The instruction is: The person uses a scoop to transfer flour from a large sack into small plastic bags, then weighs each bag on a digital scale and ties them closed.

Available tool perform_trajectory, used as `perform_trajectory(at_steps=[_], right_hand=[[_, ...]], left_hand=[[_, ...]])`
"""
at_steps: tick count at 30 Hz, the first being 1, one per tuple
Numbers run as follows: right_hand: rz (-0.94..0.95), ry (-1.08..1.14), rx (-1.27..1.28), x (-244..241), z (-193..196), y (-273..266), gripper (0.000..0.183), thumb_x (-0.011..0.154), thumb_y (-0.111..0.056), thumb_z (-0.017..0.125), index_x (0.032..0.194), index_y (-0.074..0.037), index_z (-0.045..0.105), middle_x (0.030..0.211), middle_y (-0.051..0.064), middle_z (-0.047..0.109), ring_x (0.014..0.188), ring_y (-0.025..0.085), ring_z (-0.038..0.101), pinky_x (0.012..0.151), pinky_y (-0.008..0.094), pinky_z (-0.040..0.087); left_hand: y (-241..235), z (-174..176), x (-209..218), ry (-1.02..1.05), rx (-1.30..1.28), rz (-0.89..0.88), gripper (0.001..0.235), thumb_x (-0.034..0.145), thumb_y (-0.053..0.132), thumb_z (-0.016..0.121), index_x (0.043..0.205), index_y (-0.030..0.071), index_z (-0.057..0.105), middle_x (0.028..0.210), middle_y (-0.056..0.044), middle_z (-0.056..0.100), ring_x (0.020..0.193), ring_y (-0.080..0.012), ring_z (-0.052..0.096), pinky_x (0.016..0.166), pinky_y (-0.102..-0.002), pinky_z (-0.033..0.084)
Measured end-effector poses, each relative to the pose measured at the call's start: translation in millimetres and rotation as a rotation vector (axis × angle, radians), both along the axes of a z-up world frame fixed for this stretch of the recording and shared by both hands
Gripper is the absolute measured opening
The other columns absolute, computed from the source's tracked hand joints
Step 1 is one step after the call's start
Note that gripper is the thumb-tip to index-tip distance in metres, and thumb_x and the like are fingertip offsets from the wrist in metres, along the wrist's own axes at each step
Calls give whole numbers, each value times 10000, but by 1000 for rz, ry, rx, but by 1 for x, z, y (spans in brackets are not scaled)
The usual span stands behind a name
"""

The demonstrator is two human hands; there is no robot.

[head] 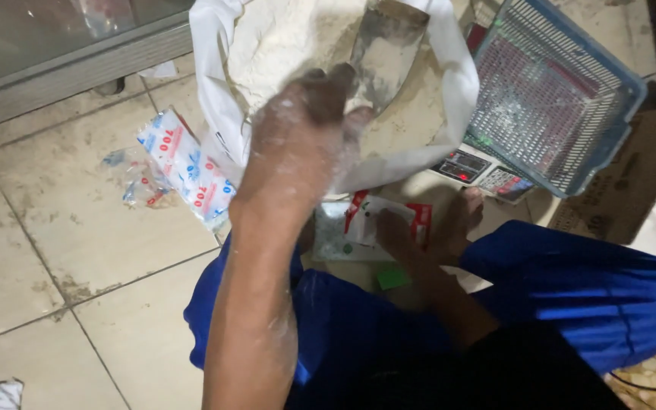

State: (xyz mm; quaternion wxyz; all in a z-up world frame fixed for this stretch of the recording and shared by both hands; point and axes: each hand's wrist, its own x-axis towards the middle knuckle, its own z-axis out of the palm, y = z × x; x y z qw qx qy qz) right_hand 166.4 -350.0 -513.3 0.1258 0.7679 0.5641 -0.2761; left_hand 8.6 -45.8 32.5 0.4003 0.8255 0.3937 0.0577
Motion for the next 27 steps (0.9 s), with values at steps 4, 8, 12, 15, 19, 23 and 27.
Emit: perform_trajectory(at_steps=[4,8,12,15,19,23,27], right_hand=[[107,-165,289,-5,-5,-10,346,1011,-349,474,1239,-144,635,1149,146,673,990,327,682,796,520,580],[209,-210,424,-2,43,7,741,651,-432,824,1321,-268,551,1249,52,582,910,316,617,614,521,530],[327,-255,582,9,23,7,331,901,-358,596,1206,-244,657,1109,-14,646,811,245,634,541,475,542],[305,-92,331,17,13,17,343,908,-175,592,1243,-143,659,1180,72,637,1024,308,647,646,479,598],[262,32,260,19,35,28,327,953,-272,586,1243,-160,687,1178,57,709,1072,287,660,726,491,591],[329,100,18,21,139,54,194,876,-85,582,1039,-145,668,1003,80,694,955,326,702,649,506,586],[515,103,4,31,225,66,125,843,-258,729,914,-182,662,906,35,687,791,276,697,600,473,541]], left_hand=[[-3,-12,4,-114,326,-150,106,988,49,694,1001,-37,633,720,-98,614,651,-291,680,532,-416,604],[0,-9,6,125,206,-190,223,993,201,639,1142,34,635,840,-159,677,767,-412,685,582,-559,513],[-2,-16,3,221,232,-139,381,978,248,617,1327,94,619,1025,-195,703,825,-468,688,625,-612,541],[-2,-19,0,199,291,-149,302,965,248,627,1204,64,632,972,-196,691,844,-475,658,628,-617,502],[-5,-15,2,212,253,-154,322,977,263,609,1239,75,602,992,-179,675,887,-465,644,664,-612,507],[-10,-3,6,134,187,-171,379,985,260,621,1300,50,607,1060,-204,693,968,-442,653,719,-586,523],[-21,0,19,128,95,-237,373,1011,305,599,1315,89,596,1162,-227,687,1037,-459,655,781,-601,546]])
